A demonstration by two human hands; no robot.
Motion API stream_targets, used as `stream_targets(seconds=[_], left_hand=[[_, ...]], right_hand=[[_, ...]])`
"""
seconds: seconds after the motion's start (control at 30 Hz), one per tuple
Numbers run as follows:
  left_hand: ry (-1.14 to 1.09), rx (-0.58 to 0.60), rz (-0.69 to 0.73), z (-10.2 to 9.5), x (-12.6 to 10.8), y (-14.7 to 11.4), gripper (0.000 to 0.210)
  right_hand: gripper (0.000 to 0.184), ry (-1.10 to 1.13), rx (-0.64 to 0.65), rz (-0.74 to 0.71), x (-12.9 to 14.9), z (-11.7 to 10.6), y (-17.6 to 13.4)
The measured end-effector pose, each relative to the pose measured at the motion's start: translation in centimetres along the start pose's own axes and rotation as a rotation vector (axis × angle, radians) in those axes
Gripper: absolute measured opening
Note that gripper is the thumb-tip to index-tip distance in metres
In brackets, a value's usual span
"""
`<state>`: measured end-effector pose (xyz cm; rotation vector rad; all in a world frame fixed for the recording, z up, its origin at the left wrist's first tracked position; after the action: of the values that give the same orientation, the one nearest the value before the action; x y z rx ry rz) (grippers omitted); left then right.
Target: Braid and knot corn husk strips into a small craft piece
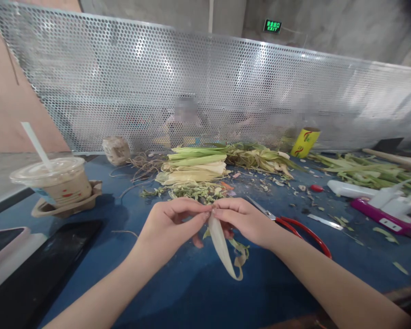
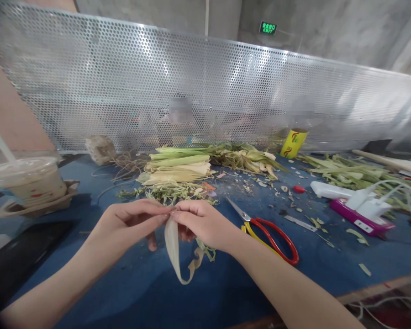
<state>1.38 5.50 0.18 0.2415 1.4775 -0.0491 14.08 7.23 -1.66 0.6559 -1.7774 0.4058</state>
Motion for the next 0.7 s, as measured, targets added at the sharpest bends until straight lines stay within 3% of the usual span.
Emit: stream_targets(seconds=[0.33,0.57,0.7], left_hand=[[0.010,-0.043,-0.002,-0.56,0.54,0.42,0.015],[0.103,-0.100,0.003,-0.55,0.01,0.06,0.024],[0.135,-0.093,0.057,-0.51,-0.11,0.00,0.050]], right_hand=[[0.019,-0.249,-0.035,-0.068,0.35,0.01,-0.23],[0.026,-0.229,-0.045,-0.067,0.46,-0.04,-0.22],[0.027,-0.296,-0.104,-0.066,0.57,-0.62,-0.14]])
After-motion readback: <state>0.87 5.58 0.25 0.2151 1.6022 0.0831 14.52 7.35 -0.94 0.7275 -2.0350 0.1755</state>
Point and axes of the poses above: each hand's wrist, its own y-axis towards the middle knuckle, its own z-axis out of the palm, x = y × z, the point moved 5 cm from there along y, towards the middle knuckle, and after that the axes turned 9 degrees about -y, right-handed, at the moved point
